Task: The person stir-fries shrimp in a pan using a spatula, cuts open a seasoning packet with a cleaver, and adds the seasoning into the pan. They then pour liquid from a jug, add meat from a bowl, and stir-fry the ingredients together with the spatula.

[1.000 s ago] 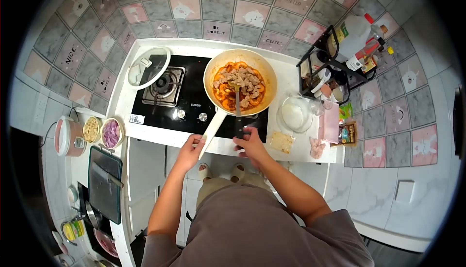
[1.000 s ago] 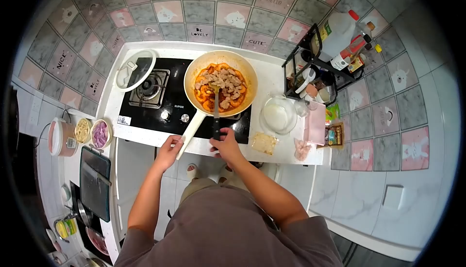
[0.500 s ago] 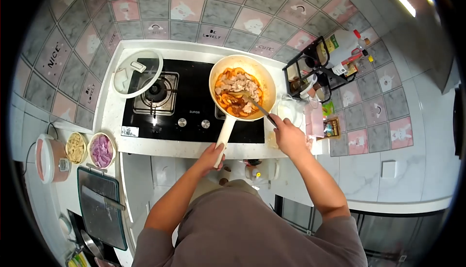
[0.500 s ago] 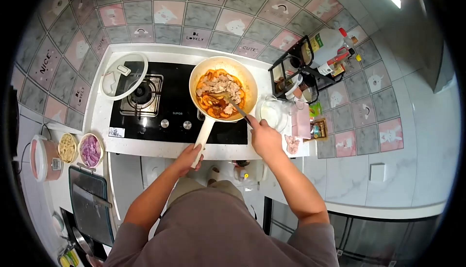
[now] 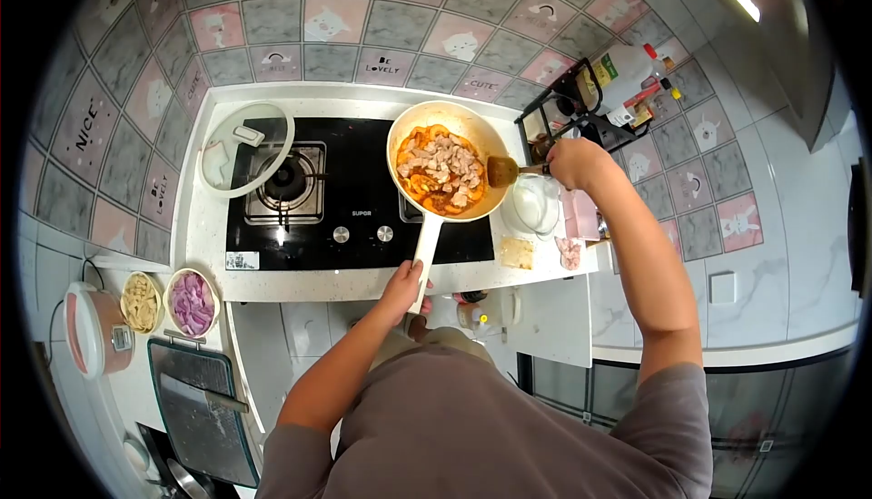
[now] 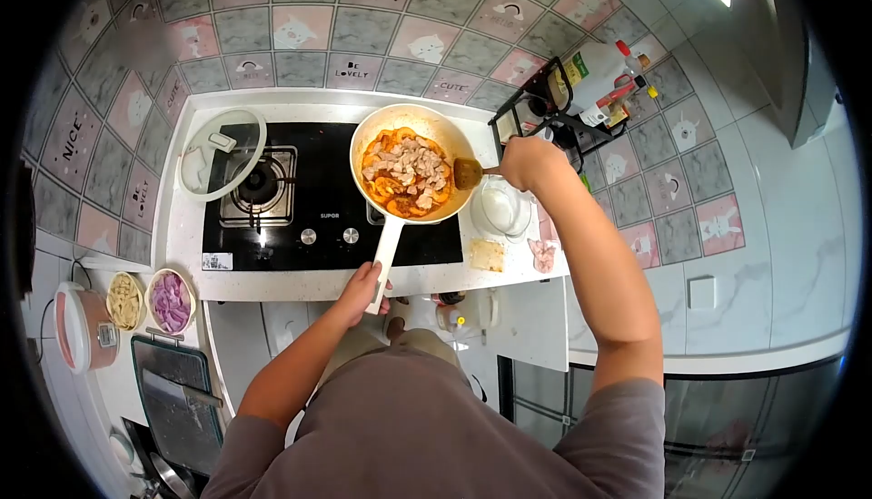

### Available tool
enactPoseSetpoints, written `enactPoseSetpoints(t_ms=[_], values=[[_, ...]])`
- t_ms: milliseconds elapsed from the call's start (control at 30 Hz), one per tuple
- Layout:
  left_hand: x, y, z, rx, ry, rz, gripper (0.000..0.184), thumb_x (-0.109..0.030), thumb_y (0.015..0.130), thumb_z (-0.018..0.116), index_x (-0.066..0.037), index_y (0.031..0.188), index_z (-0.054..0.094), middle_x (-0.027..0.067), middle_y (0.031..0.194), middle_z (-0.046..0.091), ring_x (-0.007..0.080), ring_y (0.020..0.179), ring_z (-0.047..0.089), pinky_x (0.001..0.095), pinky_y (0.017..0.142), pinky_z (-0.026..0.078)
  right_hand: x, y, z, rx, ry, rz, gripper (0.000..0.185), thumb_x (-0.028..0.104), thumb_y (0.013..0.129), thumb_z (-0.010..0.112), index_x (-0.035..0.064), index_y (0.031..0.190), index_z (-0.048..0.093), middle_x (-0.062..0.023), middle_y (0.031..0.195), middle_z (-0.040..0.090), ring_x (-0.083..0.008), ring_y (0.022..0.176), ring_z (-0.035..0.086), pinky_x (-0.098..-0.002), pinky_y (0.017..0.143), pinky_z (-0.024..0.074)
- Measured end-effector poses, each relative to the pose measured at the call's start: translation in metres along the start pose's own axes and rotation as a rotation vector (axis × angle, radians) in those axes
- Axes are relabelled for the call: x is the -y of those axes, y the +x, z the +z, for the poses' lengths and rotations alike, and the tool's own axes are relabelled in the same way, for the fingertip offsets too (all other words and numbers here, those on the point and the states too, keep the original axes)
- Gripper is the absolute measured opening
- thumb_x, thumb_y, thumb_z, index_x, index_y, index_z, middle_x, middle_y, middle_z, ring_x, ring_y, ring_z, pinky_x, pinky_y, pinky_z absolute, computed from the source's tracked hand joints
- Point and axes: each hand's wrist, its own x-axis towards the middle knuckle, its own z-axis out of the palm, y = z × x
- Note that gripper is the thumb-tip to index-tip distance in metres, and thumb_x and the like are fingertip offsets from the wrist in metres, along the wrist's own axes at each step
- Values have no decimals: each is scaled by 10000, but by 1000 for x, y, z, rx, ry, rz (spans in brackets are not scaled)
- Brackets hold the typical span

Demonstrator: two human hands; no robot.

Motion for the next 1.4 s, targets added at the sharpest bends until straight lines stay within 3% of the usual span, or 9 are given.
enactPoseSetpoints(t_ms=[100,167,200,367,767,1100,1233,1300,1400], values=[[3,3,0,21,25,-8,334,-416,1044,361,-96,1086,449,57,795,551,175,476,522,330,422,462,-9,13,4,217,-9,19,293,222,878,576,-34,876,718,-169,805,724,-271,751,722,-389,737,555],[-1,3,3,-10,103,-8,324,-403,1049,351,-96,1099,442,56,735,525,170,438,482,335,394,419,-36,33,34,298,368,159,286,235,893,566,-7,851,712,-132,784,728,-238,675,707,-391,663,551],[-2,5,3,-19,100,-6,324,-403,1049,351,-96,1099,442,56,735,525,170,438,482,335,394,419,-50,39,55,319,311,48,381,321,951,489,9,907,705,-113,665,660,-183,556,602,-355,506,479],[-3,3,3,-26,147,-24,322,-403,1050,352,-100,1119,434,55,726,520,167,421,470,340,383,419,-39,61,190,-24,704,69,433,508,937,559,160,1149,703,-158,976,713,-353,928,664,-402,851,515],[-7,-3,1,-23,78,-51,331,-409,1052,360,-98,1132,439,37,720,525,156,433,476,326,388,420,-75,-15,84,-546,136,-204,284,443,875,644,279,1096,713,-84,827,707,-301,718,676,-412,621,543],[-7,-3,3,-45,71,-64,350,-405,1046,374,-68,1065,470,46,720,536,154,432,477,329,400,424,-35,11,22,-42,-3,66,210,320,881,617,207,1000,747,-110,1005,717,-311,957,675,-442,771,553],[-6,-2,2,-44,81,-52,335,-399,1049,369,-74,1054,452,49,709,525,159,420,462,333,391,411,-77,36,70,390,611,85,411,457,883,668,73,1012,739,-57,708,640,-143,518,554,-305,515,460],[-6,0,2,-42,88,-48,322,-399,1052,364,-86,1055,440,50,700,517,163,415,454,336,385,401,-74,35,121,338,958,86,365,395,896,696,58,1034,717,-5,594,546,-93,458,443,-278,418,351],[-5,0,0,-35,54,-81,309,-391,1053,363,-91,1062,437,48,706,516,162,418,454,337,392,405,-39,48,176,182,1027,58,404,455,888,674,98,1067,738,-54,695,641,-139,557,562,-292,545,463]])
